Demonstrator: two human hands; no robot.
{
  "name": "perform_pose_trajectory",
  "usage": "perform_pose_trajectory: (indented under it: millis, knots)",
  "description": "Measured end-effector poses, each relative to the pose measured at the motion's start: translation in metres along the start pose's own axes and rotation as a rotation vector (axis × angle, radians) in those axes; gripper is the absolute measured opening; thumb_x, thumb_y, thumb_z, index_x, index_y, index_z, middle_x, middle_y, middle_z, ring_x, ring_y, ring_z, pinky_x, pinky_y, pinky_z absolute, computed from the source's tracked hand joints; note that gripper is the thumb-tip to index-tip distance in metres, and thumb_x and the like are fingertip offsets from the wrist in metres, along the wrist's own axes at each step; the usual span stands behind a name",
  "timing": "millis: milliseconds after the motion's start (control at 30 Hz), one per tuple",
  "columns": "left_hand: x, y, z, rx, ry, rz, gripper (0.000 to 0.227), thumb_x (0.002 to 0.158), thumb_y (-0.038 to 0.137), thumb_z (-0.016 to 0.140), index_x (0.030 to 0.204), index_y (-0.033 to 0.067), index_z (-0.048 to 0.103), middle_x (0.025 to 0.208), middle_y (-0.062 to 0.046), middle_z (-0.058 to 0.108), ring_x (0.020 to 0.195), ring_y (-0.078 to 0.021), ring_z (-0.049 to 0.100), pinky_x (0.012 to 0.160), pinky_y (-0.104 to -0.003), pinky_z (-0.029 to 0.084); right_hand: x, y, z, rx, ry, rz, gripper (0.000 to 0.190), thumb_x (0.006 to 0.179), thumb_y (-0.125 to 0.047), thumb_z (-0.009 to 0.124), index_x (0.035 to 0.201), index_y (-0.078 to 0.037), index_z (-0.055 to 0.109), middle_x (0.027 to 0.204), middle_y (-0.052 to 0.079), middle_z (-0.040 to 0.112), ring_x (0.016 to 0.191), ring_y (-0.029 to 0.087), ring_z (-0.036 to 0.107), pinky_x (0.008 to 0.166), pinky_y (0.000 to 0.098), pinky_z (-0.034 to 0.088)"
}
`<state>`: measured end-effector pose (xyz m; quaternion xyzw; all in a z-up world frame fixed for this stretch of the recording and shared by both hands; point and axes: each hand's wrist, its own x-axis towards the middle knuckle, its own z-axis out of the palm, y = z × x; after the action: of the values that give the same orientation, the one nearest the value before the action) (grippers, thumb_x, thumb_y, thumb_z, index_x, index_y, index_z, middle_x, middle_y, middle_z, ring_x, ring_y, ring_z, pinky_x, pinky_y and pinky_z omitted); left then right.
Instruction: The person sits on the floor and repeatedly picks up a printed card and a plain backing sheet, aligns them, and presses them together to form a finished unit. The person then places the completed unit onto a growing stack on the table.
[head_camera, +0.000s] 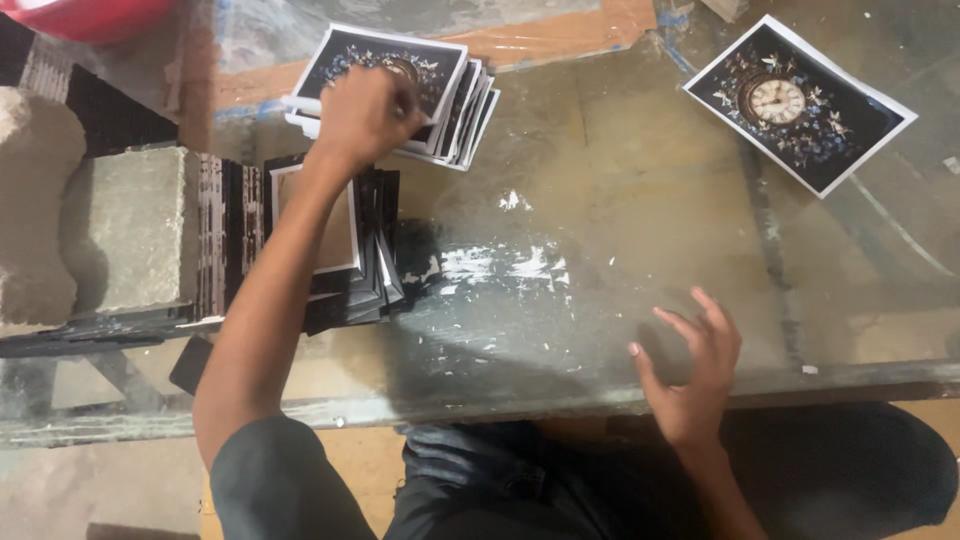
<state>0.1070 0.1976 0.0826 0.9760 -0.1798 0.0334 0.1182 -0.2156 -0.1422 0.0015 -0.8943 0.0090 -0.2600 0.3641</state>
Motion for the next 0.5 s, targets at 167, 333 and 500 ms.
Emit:
perform_pose_trajectory:
  millis: [167, 333, 500]
  knots:
    - [-0.007, 0.010, -0.026, 0.016, 0.416, 0.299, 0.007, 0.094, 0.015, 0.078, 0.093, 0.0100, 0.073, 0.088, -0.008, 0.075, 0.078, -0.0259, 0.073, 0.069, -0.038, 0.057, 0.000, 0.002, 0.000, 0.012, -0.004, 0.024, 0.045, 0.080, -0.009, 0.083, 0.122, -0.008, 0.068, 0.153, 0.017, 0.049, 0.140, 0.038, 0.047, 0.111, 0.0471, 0.043]
    - [-0.032, 0.051, -0.057, -0.156, 0.600, 0.497, 0.010, 0.101, 0.010, 0.076, 0.101, 0.0020, 0.069, 0.088, -0.009, 0.074, 0.075, -0.0199, 0.072, 0.066, -0.033, 0.054, -0.001, 0.006, 0.007, -0.013, -0.020, 0.011, 0.044, 0.079, -0.009, 0.083, 0.121, -0.008, 0.069, 0.153, 0.017, 0.051, 0.140, 0.038, 0.047, 0.111, 0.0467, 0.044]
    - [-0.072, 0.111, -0.070, -0.668, 0.473, 0.449, 0.017, 0.103, 0.013, 0.079, 0.097, 0.0032, 0.067, 0.084, -0.006, 0.072, 0.074, -0.0126, 0.071, 0.066, -0.025, 0.055, 0.002, 0.003, 0.012, 0.059, -0.050, 0.046, 0.049, 0.078, -0.007, 0.085, 0.123, -0.008, 0.066, 0.151, 0.016, 0.054, 0.135, 0.034, 0.055, 0.110, 0.0440, 0.048]
